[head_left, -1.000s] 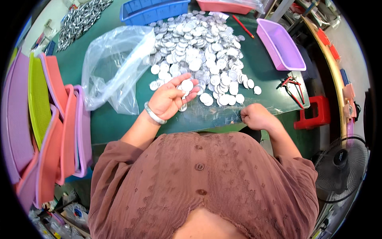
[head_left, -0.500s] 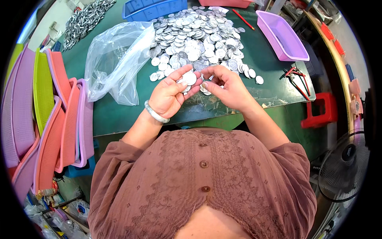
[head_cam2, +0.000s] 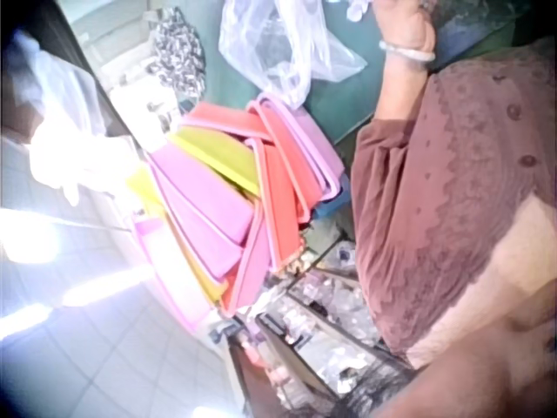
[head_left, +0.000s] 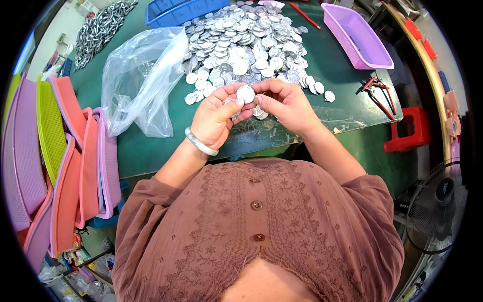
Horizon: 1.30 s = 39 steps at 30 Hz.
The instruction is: The person sorts a large pile of small, round, silver-colored discs on a green table. They pick up individual discs, inspect them, and place them into a clear plastic bag. The person briefly stands up and walks around the room before returning to the table to continue sorting.
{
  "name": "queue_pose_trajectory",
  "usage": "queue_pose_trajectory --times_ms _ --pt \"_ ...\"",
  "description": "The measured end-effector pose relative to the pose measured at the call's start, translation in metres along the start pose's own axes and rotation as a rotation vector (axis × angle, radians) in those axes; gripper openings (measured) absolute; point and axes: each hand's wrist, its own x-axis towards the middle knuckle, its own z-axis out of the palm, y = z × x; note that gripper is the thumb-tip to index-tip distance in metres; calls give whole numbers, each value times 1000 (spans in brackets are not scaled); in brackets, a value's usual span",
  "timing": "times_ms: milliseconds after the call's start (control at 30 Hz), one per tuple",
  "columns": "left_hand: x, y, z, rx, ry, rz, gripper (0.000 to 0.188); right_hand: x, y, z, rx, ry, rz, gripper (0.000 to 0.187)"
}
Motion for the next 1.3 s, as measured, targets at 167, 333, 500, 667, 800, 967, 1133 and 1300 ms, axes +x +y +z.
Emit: queue_pose_trajectory --times_ms 167,333,500,667,800,967,1133,1300 --pt "4 4 -3 77 63 -45 24 8 7 -1 38 35 56 21" --pt "6 6 -12 -110 45 -108 21 14 15 3 291 110 165 14" --pt "4 5 -14 -199 97 -134 21 17 18 9 243 121 156 10" --pt "5 4 -18 -182 79 -107 25 14 15 12 -292 55 -231 9" --pt "6 2 -20 -20 60 15 36 11 19 13 -143 63 -175 14" --pt "8 0 -15 212 51 142 45 10 14 8 92 10 159 17" --pt "10 -3 -15 338 1 184 50 11 15 6 177 13 210 16" --pt "13 -6 -16 332 42 165 41 12 20 5 241 43 216 14"
